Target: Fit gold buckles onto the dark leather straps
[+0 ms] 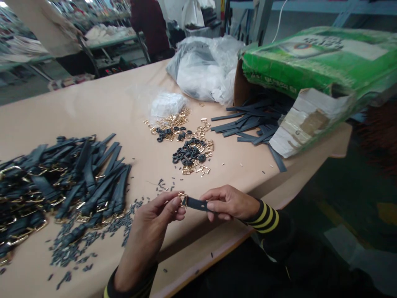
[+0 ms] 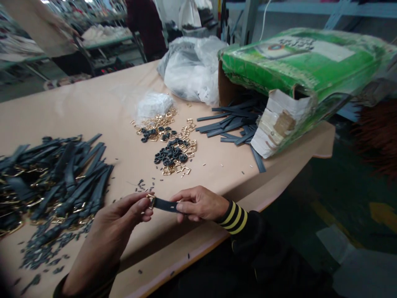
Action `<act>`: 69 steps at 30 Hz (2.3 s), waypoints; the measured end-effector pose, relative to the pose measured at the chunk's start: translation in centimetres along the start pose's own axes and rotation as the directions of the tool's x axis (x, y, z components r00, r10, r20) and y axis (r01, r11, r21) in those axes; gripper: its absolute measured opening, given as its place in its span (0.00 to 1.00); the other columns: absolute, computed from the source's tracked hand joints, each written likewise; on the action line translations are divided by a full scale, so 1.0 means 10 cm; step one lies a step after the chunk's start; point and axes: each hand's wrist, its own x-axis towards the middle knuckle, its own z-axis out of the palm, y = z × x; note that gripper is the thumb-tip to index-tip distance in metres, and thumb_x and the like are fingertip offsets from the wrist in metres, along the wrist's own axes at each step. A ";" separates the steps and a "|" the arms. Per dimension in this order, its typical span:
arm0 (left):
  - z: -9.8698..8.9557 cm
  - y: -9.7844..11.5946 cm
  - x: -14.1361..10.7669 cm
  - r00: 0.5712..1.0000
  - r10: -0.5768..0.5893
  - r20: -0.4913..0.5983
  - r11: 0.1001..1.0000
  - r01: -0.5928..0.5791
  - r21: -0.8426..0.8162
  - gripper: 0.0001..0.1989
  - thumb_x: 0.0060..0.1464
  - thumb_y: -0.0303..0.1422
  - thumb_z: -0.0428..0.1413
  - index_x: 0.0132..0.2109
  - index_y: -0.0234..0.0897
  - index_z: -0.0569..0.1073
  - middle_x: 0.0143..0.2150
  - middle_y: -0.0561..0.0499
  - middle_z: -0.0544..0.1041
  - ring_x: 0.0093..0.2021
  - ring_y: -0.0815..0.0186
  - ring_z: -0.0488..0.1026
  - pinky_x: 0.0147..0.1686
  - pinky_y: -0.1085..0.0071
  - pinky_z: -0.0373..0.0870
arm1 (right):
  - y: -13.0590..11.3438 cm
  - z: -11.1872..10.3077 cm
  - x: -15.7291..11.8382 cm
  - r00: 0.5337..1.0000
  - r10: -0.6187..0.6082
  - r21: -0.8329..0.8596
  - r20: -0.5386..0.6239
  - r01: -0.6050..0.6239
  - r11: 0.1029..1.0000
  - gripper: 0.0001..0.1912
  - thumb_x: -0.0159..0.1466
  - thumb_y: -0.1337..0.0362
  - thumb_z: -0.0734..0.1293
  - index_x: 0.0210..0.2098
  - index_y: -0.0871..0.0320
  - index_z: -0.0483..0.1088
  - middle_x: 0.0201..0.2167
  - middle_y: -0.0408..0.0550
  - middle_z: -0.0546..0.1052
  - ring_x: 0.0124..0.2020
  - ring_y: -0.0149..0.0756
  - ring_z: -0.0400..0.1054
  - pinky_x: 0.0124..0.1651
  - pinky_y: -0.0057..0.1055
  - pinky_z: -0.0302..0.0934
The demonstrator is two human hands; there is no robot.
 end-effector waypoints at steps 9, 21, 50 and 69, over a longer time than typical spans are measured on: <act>0.15 -0.19 -0.05 0.954 -0.081 0.288 0.944 0.166 -0.285 0.10 0.43 0.35 0.61 0.30 0.30 0.74 0.17 0.54 0.68 0.19 0.74 0.64 0.22 0.78 0.61 | -0.05 0.13 0.00 0.997 -0.072 -0.098 0.022 0.074 0.992 0.08 0.61 0.65 0.60 0.38 0.64 0.63 0.24 0.43 0.71 0.17 0.20 0.57 0.18 0.18 0.51; 0.28 -0.37 -0.09 0.959 -0.097 0.267 0.929 0.183 -0.320 0.11 0.44 0.33 0.60 0.30 0.35 0.65 0.19 0.56 0.70 0.20 0.74 0.65 0.23 0.78 0.61 | -0.06 0.29 0.00 0.960 -0.260 -0.461 -0.108 0.184 0.868 0.06 0.62 0.67 0.60 0.38 0.61 0.66 0.24 0.43 0.74 0.28 0.27 0.69 0.37 0.25 0.63; 0.27 -0.57 -0.21 0.991 -0.130 -0.010 0.951 0.122 -0.285 0.11 0.48 0.37 0.57 0.31 0.31 0.72 0.26 0.52 0.75 0.27 0.72 0.70 0.30 0.76 0.66 | -0.04 0.28 0.01 0.953 -0.237 -0.650 -0.187 0.062 0.758 0.04 0.59 0.70 0.63 0.32 0.61 0.71 0.28 0.43 0.75 0.30 0.27 0.67 0.36 0.22 0.57; 0.33 -0.51 -0.22 0.952 0.297 -0.079 0.907 -0.255 0.336 0.07 0.53 0.35 0.52 0.34 0.36 0.69 0.27 0.54 0.72 0.29 0.69 0.69 0.30 0.75 0.65 | 0.08 0.25 0.04 0.954 -0.085 -0.410 -0.288 -0.042 0.911 0.07 0.56 0.68 0.64 0.33 0.59 0.61 0.27 0.43 0.71 0.30 0.30 0.67 0.33 0.25 0.60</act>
